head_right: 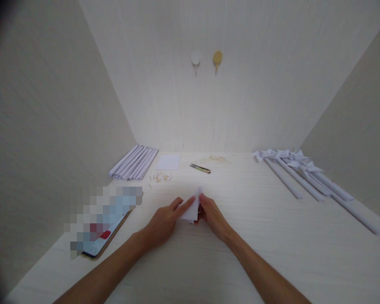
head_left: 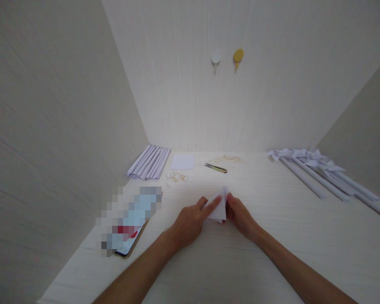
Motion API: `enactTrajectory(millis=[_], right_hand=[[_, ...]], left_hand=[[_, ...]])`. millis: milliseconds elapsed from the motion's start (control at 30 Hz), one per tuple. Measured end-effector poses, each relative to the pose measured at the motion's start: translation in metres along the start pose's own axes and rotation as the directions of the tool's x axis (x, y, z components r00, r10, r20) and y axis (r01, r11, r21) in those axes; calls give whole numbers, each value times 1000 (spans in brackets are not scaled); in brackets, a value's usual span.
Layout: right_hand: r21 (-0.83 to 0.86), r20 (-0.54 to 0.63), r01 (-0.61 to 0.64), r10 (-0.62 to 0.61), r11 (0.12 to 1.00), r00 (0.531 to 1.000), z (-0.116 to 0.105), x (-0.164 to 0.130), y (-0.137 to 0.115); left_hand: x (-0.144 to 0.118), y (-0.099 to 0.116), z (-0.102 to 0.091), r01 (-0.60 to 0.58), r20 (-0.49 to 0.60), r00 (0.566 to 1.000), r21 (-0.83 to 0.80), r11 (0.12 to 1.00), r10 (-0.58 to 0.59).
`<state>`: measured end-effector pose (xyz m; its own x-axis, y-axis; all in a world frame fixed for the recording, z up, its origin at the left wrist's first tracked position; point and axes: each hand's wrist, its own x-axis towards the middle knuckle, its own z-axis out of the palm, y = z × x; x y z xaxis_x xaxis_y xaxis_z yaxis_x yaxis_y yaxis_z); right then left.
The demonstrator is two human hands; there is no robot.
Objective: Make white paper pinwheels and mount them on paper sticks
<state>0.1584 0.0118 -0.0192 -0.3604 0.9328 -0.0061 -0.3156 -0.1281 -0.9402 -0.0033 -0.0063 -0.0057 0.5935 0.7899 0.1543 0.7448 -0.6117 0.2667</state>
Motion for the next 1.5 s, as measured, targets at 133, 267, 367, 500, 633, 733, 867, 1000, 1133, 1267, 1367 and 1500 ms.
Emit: enactTrajectory(millis=[133, 267, 367, 500, 633, 733, 867, 1000, 1133, 1267, 1367, 1500], right_hand=[[-124, 3, 16, -16, 992, 1000, 2, -1, -3], [-208, 10, 24, -23, 978, 1000, 3, -2, -5], [-267, 23, 51, -47, 962, 999, 4, -3, -6], [-347, 47, 109, -99, 931, 994, 4, -5, -8], [-369, 72, 155, -138, 917, 988, 4, -6, -11], [-303, 104, 147, -121, 941, 987, 6, -8, -14], [-191, 146, 116, -89, 975, 985, 9, -10, -17], [-178, 128, 142, -120, 974, 984, 10, -11, -15], [-225, 88, 202, -186, 953, 979, 10, -11, -13], [-339, -31, 243, -269, 909, 963, 9, -10, -12], [-425, -121, 287, -368, 859, 922, 9, -10, -12], [-462, -160, 320, -432, 827, 887, 12, -13, -15]], left_hand=[[0, 1, -1, -25, 28, 999, -51, 998, 26], [-2, 2, -1, -7, 1, 1000, -232, 973, 7], [-3, 4, -2, 33, -11, 999, -398, 917, -41], [-2, 10, -5, 107, 0, 991, -575, 811, -131], [2, 15, -4, 158, 68, 982, -811, 564, -177], [6, 17, -1, 196, 141, 975, -911, 362, -174], [8, 20, 1, 240, 209, 969, -927, 287, -136], [8, 23, 1, 227, 185, 970, -924, 309, -158], [9, 26, 3, 202, 140, 972, -910, 361, -191], [8, 31, 1, 223, 148, 969, -870, 440, -198], [7, 38, 0, 216, 126, 972, -818, 533, -200], [5, 44, 3, 190, 52, 972, -750, 634, -230]])
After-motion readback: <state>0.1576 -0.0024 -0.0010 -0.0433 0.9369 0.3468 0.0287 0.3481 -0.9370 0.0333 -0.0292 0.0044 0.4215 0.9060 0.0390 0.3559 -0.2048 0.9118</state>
